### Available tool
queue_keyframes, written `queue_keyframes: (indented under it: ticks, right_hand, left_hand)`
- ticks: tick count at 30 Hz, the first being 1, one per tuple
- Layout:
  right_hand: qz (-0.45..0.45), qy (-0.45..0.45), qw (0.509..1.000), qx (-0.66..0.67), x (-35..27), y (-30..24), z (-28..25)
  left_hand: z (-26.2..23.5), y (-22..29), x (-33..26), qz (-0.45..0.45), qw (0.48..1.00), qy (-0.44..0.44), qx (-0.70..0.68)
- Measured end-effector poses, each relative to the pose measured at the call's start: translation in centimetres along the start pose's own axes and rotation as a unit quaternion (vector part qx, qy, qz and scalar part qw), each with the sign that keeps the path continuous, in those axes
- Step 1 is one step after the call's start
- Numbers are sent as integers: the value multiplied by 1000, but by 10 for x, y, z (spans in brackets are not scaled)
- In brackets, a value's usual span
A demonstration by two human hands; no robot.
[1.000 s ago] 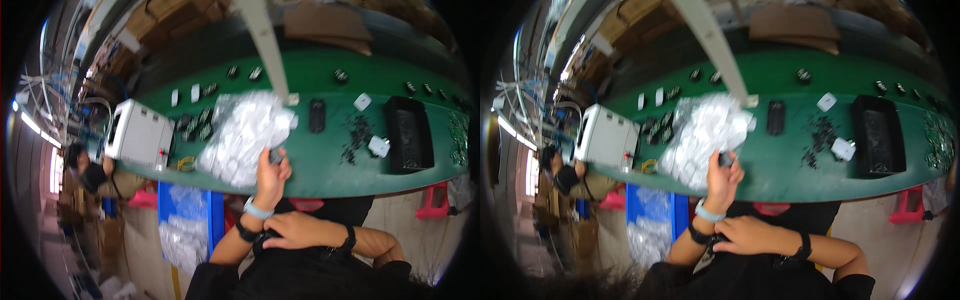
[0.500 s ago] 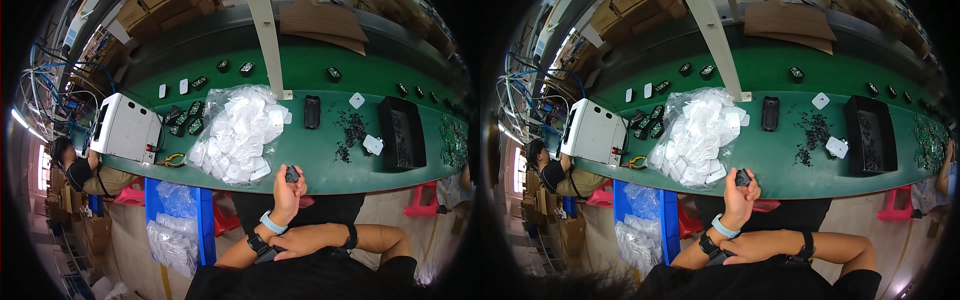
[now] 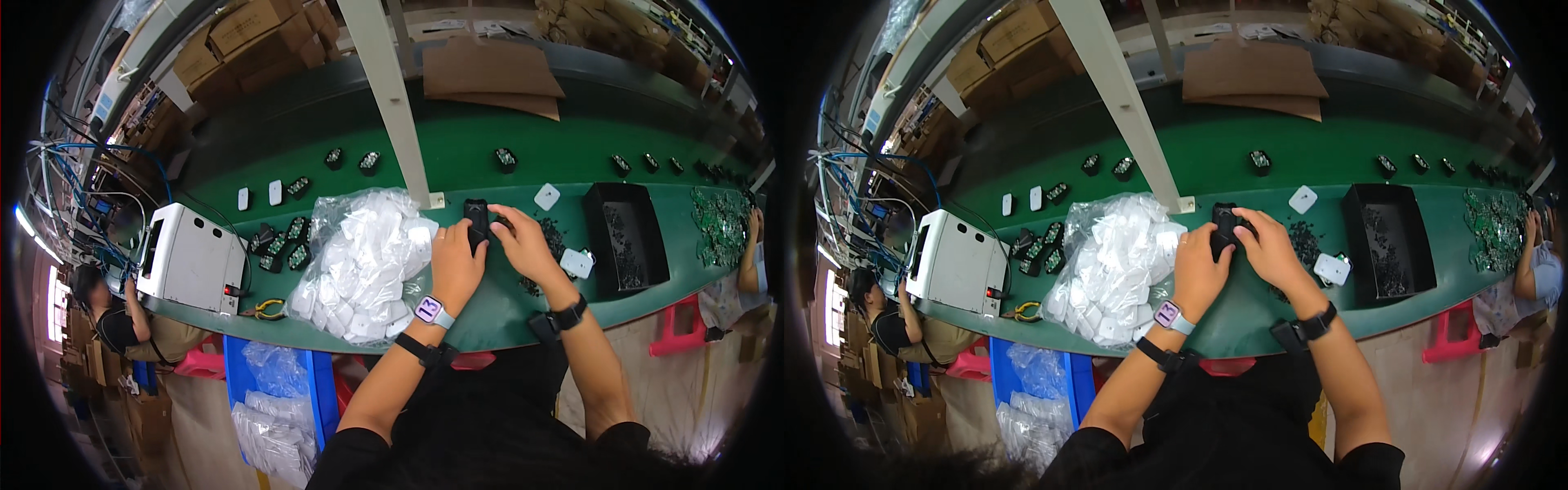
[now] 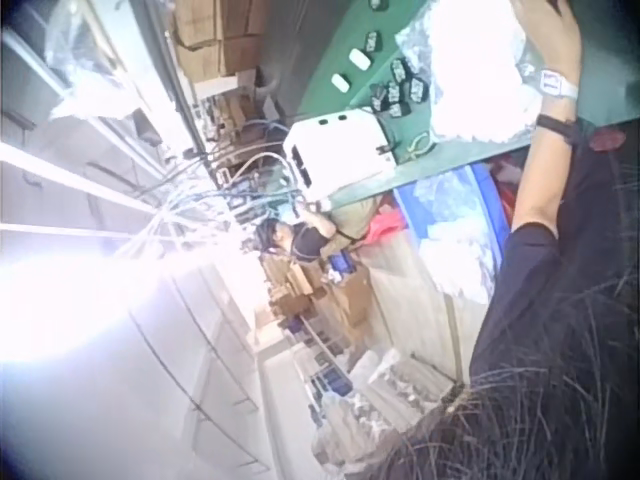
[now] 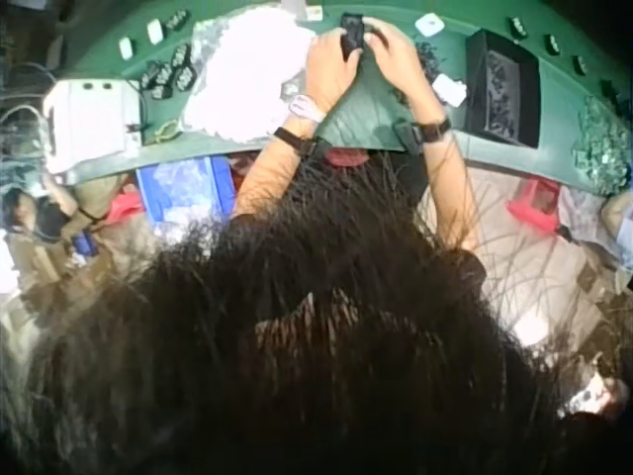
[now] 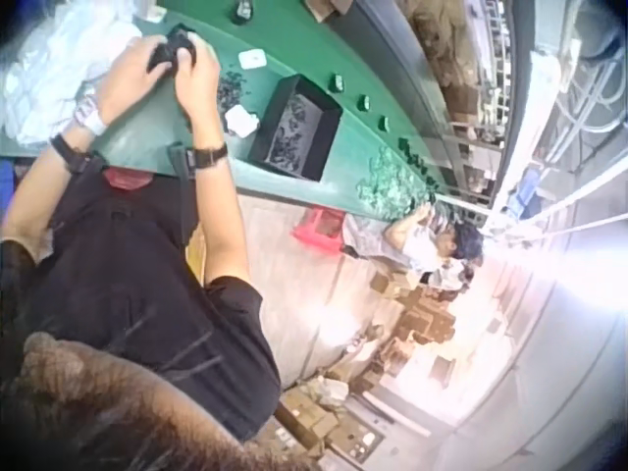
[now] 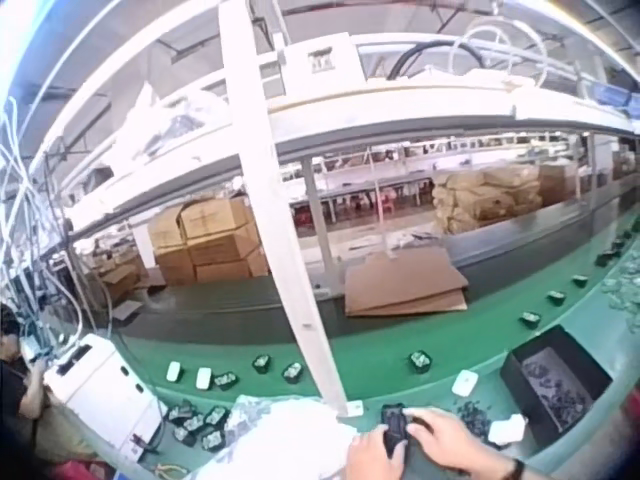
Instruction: The person assembles small electronic devices by inserting green circuit boards into white plastic casings. They repeatedly pick up a casing, insert a board, and place the assembled unit on the green workbench. The person also handles small black components and a black plastic case during the process.
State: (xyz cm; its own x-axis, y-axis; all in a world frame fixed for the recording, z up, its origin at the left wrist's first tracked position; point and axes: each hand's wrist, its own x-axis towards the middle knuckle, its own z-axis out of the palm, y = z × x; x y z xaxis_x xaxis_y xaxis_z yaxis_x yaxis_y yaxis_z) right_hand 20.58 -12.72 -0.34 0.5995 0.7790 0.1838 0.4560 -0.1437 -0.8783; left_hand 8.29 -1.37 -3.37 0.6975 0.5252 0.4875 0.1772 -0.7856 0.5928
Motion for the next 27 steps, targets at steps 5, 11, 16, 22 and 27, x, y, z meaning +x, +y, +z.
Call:
queue_keyframes:
  ticks: [5, 11, 16, 22, 27]
  right_hand:
    - [-43, 102, 981, -156, 42, 50, 31]
    - [-94, 94, 984, -114, 38, 49, 36]
    - [-24, 89, 994, -50, -7, -4, 9]
    - [28, 18, 998, 46, -77, -8, -1]
    - [55, 24, 995, 76, -95, -7, 19]
  left_hand:
    - [20, 12, -3, -61, 998, 11, 6]
    - [11, -1, -19, -154, 984, 13, -90]
    - [-84, 6, -50, -152, 982, 64, -91]
    - [-227, -53, -104, -277, 937, 195, 87]
    - [-262, -135, -137, -360, 877, 273, 166]
